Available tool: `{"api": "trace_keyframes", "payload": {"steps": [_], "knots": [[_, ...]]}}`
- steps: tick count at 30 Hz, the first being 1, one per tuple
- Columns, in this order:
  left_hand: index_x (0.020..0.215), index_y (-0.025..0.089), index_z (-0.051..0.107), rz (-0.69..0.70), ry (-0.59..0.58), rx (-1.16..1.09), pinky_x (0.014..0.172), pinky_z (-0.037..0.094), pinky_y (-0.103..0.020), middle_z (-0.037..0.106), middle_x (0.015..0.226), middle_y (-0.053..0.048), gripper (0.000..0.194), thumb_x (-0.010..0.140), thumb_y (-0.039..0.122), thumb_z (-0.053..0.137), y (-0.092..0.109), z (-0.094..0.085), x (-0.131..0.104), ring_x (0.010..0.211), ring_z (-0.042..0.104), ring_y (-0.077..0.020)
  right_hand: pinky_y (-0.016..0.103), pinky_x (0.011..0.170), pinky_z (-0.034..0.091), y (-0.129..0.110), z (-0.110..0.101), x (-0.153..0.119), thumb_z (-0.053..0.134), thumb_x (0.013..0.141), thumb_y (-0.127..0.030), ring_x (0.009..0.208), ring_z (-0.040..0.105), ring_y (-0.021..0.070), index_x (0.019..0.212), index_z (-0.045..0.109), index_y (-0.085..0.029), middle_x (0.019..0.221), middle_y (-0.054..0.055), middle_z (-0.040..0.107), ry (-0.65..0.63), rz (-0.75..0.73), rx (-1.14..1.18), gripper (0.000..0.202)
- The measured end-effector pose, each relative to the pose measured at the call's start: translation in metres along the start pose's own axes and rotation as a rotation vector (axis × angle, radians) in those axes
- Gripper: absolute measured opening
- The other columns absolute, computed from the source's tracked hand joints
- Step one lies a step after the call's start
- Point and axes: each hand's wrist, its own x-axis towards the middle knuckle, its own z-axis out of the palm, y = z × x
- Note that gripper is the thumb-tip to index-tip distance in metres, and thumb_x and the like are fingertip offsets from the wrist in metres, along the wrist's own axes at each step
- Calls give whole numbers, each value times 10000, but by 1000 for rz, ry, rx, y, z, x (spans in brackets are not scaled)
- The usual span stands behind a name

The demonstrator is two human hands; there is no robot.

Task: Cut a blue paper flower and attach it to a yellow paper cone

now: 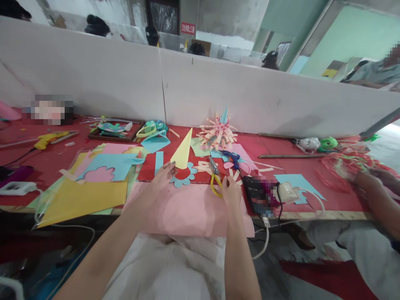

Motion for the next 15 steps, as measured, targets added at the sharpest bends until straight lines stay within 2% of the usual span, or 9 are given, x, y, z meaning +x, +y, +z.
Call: {"api": "trace_keyframes", "payload": {"steps": [7, 11, 15], "knots": [[1236, 295, 525, 39, 19, -2, 1066, 348, -368, 493, 1352, -31, 565, 689, 330, 661, -2, -2, 6, 1308, 375, -219, 244, 519, 256, 8, 11, -1, 403, 860, -308, 536, 496, 144, 756, 626, -164, 691, 81, 637, -101, -26, -25, 285], [1224, 290, 537, 36, 31, 14, 1049, 371, -375, 523, 1322, -44, 579, 666, 331, 685, -3, -4, 7, 1294, 395, -219, 248, 542, 299, 7, 13, -1, 370, 866, -335, 595, 545, 164, 766, 614, -168, 758, 96, 662, -100, 9, 46, 312], [1249, 273, 517, 36, 13, 33, 1036, 375, -395, 529, 1316, -67, 620, 659, 345, 694, -3, -6, 3, 1293, 396, -235, 274, 575, 356, 4, 12, -4, 293, 885, -435, 583, 572, 195, 603, 570, -185, 634, 102, 642, -100, 73, 165, 468]]}}
